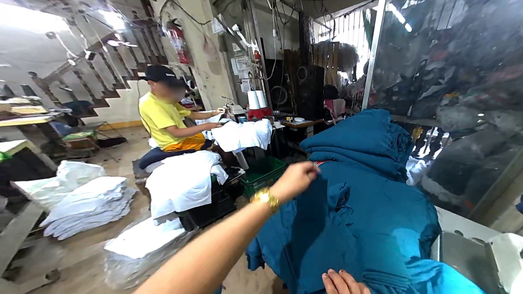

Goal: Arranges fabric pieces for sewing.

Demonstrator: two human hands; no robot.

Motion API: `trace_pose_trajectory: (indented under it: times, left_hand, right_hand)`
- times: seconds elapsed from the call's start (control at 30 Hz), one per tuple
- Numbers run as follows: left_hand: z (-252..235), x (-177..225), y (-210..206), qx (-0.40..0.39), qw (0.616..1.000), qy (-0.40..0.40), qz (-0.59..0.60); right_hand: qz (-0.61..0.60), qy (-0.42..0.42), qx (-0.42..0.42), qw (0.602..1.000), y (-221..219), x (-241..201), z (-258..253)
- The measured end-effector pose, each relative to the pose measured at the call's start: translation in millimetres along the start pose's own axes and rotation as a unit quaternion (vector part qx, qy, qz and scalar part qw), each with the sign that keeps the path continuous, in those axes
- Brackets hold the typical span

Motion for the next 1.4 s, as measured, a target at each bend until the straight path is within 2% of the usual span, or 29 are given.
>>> trace_pose_trajectory:
  times: [0.1, 0.23, 0.3, 0.37, 0.43, 0.5, 0.57, 0.67, 0.73, 0.87, 0.97, 1.03, 1.1, 1.17, 1.27, 1.4]
  left_hand:
    - [-36, 23, 31, 0.068, 0.993, -0.094, -0.029]
    - [-30, 51, 46, 0.099, 0.964, -0.239, -0.062]
    - [-4, 51, 34, 0.099, 0.948, -0.298, -0.06]
    - [35, 46, 13, 0.077, 0.94, -0.325, -0.073]
    - [88, 33, -19, 0.063, 0.936, -0.336, -0.083]
    - [139, 14, -53, 0.069, 0.936, -0.34, -0.057]
    - [177, -2, -75, 0.083, 0.942, -0.326, -0.016]
    - [205, -20, -87, 0.114, 0.944, -0.308, 0.029]
    - [217, -27, -87, 0.079, 0.953, -0.288, 0.039]
    - [233, -38, -78, -0.05, 0.968, -0.234, 0.071]
    - [221, -45, -66, -0.091, 0.97, -0.174, 0.142]
    - [195, -50, -59, -0.077, 0.976, -0.085, 0.183]
    - [163, -57, -57, -0.066, 0.979, 0.034, 0.19]
    - [135, -62, -61, -0.066, 0.98, 0.108, 0.152]
    - [113, -68, -71, -0.079, 0.983, 0.141, 0.082]
    - [110, -71, -72, -0.088, 0.983, 0.152, 0.052]
  right_hand:
    - [-0.003, -0.001, 0.003, 1.0, 1, 1, -1]
    - [-0.04, -0.013, -0.015, 0.999, 6, 3, -6]
    - [-0.109, -0.057, -0.026, 0.992, 20, 4, -12]
    - [-0.152, -0.092, 0.045, 0.983, 43, 5, -28]
    - [-0.135, -0.072, 0.161, 0.975, 59, 7, -42]
    - [-0.085, -0.024, 0.207, 0.974, 55, 10, -50]
    - [-0.048, 0.032, 0.196, 0.979, 41, 10, -48]
    - [-0.059, 0.08, 0.142, 0.985, 32, 10, -35]
    - [-0.074, 0.088, 0.099, 0.988, 37, 8, -23]
    - [-0.148, 0.079, -0.006, 0.986, 51, 6, -7]
    - [-0.233, -0.018, -0.062, 0.97, 62, 7, -20]
    - [-0.262, -0.112, -0.067, 0.956, 60, 16, -46]
    - [-0.228, -0.21, -0.116, 0.944, 47, 30, -79]
    - [-0.151, -0.282, -0.214, 0.923, 32, 41, -112]
    - [-0.06, -0.312, -0.297, 0.9, 18, 44, -136]
    - [-0.041, -0.308, -0.308, 0.899, 13, 48, -142]
Point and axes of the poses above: each hand's wrist, its own z-axis away from the middle knuckle, its own y-axis out of the back of the hand, x = y × z, the point moved 4 cm from there along -z, towards the middle knuckle, and after that the axes turned 11 degrees about x, right-handed, at the moved point
